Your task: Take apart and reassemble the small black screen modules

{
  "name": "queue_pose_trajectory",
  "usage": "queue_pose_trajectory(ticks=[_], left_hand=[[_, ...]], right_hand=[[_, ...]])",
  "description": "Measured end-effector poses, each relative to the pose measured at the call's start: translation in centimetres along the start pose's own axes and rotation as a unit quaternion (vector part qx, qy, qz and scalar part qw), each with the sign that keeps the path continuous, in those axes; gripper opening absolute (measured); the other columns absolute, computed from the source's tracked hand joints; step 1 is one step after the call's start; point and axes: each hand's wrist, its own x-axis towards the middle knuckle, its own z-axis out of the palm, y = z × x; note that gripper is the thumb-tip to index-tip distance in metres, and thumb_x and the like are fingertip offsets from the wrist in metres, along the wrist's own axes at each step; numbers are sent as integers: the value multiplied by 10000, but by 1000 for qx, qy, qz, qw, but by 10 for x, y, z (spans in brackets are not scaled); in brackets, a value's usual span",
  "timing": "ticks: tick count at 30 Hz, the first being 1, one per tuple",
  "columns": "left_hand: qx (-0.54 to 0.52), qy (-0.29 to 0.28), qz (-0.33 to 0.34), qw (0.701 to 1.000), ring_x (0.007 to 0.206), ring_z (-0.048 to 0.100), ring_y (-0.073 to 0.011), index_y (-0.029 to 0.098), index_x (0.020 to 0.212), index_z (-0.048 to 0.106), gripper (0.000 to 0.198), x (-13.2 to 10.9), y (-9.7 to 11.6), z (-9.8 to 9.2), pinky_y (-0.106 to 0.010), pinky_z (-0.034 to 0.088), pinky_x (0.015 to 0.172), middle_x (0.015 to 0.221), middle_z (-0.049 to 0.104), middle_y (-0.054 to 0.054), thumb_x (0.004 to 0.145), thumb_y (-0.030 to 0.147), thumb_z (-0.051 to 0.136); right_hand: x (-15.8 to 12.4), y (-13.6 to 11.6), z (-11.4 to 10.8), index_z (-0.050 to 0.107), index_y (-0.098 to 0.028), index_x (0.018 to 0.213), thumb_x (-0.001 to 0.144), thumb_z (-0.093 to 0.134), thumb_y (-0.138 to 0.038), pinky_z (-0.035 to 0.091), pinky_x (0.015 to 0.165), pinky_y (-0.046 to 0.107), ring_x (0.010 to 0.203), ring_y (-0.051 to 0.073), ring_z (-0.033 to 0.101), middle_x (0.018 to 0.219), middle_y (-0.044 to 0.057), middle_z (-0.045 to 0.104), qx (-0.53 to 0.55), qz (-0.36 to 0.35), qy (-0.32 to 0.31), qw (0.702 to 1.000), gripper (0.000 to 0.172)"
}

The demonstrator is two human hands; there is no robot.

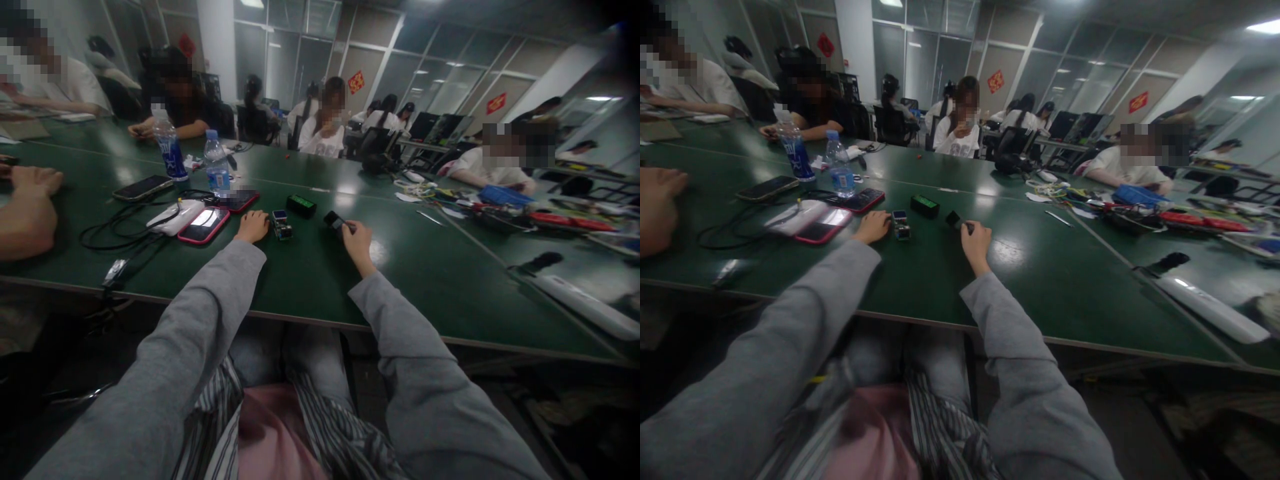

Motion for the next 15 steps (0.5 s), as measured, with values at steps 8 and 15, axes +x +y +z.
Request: queue_pose_trajectory(ticks=[8, 15], left_hand=[[-3, 0, 3, 1000, 1461, 413, -311, 219, 1450, 556, 456, 2, -2, 2, -526, 364, 1194, 1588, 495, -100, 1054, 347, 370], [2, 2, 2, 1000, 1451, 427, -309, 218, 1454, 557, 458, 2, -2, 2, -517, 372, 1188, 1584, 501, -101, 1054, 343, 372]], right_hand=[[-1, -1, -1, 688, -115, 1177, 980, 380, -685, 416, 1041, 565, 1149, 362, 574, 1164, 233, 682, -19, 22, 24, 999, 677], [-16, -9, -8, 611, -81, 1305, 928, 502, -662, 451, 1051, 598, 1195, 397, 584, 1249, 257, 644, -12, -79, -68, 994, 701]])
